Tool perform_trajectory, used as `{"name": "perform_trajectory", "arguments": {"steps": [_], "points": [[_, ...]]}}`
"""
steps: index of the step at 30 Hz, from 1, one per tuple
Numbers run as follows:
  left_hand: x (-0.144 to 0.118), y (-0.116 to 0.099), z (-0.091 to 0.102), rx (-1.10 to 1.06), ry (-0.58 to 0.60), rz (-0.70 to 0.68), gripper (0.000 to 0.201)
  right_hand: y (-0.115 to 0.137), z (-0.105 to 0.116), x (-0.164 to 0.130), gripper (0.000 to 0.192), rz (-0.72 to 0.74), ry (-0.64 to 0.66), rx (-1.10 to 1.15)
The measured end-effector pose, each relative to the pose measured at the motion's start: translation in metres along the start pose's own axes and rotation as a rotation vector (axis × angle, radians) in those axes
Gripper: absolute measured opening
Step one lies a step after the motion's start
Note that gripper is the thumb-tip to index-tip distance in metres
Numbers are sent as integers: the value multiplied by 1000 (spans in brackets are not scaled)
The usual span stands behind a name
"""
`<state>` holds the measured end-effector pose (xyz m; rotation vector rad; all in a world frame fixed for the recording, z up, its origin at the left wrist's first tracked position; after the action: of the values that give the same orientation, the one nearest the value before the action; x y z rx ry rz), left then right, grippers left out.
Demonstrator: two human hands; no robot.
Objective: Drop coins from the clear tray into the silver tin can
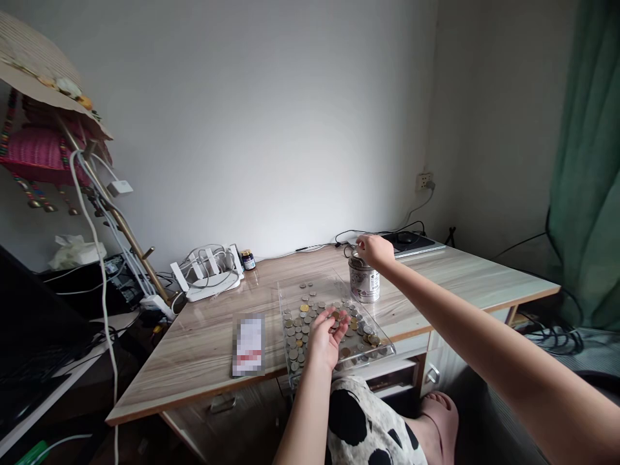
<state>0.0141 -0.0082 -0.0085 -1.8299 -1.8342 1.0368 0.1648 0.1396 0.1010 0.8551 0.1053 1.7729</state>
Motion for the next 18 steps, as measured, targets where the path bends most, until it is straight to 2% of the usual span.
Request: {"name": "perform_trajectory", "arguments": {"steps": [3, 6, 8, 10, 13, 16, 18], "points": [[0, 0, 1, 7, -25, -5, 22, 24, -10, -31, 28, 87, 118, 16], [1, 0, 0, -33, -61, -30, 20, 50, -29, -71, 20, 277, 361, 14], [2, 0, 1, -68, -93, -53, 17, 61, -39, -92, 18, 355, 473, -29], [3, 1, 2, -100, -115, -73, 16, 65, -44, -103, 20, 343, 478, -57], [4, 1, 3, -124, -120, -80, 15, 68, -46, -103, 18, 304, 475, -36], [3, 1, 4, -124, -95, -58, 11, 64, -40, -87, 14, 273, 467, -17], [2, 1, 3, -123, -75, -25, 10, 55, -27, -66, 13, 187, 342, -48]]}}
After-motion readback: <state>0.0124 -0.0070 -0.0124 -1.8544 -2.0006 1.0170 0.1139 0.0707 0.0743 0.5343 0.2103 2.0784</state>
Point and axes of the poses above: each hand's wrist, its own x-axis towards the middle knuckle, its own z-axis out of the back of the hand, y = z × x, the point moved 3 cm from there along x, towards the middle knuckle, and after that the axes turned 1 degree about -y, right-handed, at the moved point
